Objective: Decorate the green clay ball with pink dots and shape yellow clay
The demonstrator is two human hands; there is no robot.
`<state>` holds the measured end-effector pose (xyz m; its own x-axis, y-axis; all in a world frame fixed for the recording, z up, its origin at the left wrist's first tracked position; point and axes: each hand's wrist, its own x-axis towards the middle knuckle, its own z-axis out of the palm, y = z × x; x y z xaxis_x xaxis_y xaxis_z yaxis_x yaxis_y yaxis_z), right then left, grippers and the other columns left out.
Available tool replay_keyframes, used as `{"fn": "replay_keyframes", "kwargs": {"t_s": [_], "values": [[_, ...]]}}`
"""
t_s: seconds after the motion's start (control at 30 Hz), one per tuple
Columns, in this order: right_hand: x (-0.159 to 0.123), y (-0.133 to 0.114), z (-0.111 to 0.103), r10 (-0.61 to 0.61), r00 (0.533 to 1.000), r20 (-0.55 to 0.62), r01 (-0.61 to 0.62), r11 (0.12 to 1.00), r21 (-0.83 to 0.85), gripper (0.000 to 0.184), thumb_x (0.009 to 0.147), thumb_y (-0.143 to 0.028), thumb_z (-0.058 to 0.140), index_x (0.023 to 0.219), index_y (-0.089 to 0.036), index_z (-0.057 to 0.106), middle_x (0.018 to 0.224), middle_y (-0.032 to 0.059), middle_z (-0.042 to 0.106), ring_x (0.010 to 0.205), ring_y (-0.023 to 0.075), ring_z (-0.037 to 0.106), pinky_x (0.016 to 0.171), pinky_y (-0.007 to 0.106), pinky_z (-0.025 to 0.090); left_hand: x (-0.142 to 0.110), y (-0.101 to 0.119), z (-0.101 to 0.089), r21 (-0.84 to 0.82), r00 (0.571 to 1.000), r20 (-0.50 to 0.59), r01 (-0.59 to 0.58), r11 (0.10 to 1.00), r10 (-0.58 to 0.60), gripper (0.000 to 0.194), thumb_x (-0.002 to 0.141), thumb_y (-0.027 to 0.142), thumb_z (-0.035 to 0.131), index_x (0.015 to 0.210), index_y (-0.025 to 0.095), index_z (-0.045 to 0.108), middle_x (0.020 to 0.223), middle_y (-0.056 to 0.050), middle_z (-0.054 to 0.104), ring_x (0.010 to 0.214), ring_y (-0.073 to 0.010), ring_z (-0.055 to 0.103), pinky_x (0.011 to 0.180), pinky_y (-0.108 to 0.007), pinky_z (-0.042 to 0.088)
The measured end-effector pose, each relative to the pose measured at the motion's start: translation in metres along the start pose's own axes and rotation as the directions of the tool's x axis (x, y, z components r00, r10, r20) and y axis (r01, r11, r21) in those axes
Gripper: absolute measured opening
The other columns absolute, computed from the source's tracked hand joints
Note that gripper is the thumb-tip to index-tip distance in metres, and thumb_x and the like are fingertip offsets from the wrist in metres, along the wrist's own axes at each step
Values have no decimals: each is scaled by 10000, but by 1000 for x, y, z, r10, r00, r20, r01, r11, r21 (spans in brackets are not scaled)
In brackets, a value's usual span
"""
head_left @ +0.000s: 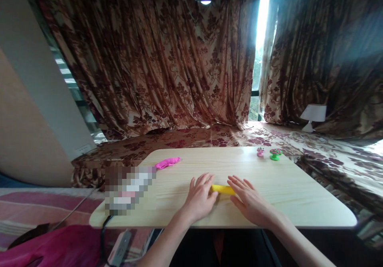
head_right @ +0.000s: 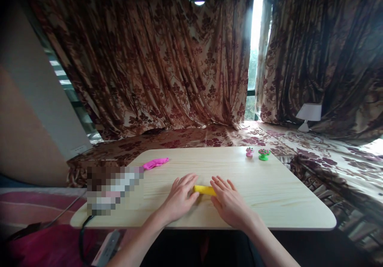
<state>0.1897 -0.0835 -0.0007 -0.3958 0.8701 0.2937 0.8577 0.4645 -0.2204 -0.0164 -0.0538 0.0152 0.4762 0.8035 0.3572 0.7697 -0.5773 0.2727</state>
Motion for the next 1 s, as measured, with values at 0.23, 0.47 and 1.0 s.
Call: {"fn": "replay_keyframes", "kwargs": {"t_s": [0.23,0.47,1.0], "values": [[-16,-11,-5,-90,994,62,94,994,-61,507,875,-220,285,1379,-160,273,1412,82,317,1310,192,241,1070,424,183,-18,8,-2,61,972,205,-127,990,112,530,879,336,277,1388,213,196,1460,-32,221,1341,-160,149,1100,-420,72],[-19,-26,-5,-41,997,69,49,992,-115,539,895,-343,275,1379,-107,265,1419,128,287,1320,242,204,1067,466,151,-25,9,-1,107,969,221,-140,984,114,573,835,272,299,1391,180,193,1465,-36,201,1345,-154,129,1109,-398,61],[-45,-27,-6,-160,984,79,166,984,-67,557,887,-258,295,1415,-174,138,1465,65,144,1338,206,139,1082,429,150,-53,15,-13,125,959,240,-184,975,151,651,791,184,315,1407,203,103,1483,-4,116,1350,-139,90,1111,-373,38]]}}
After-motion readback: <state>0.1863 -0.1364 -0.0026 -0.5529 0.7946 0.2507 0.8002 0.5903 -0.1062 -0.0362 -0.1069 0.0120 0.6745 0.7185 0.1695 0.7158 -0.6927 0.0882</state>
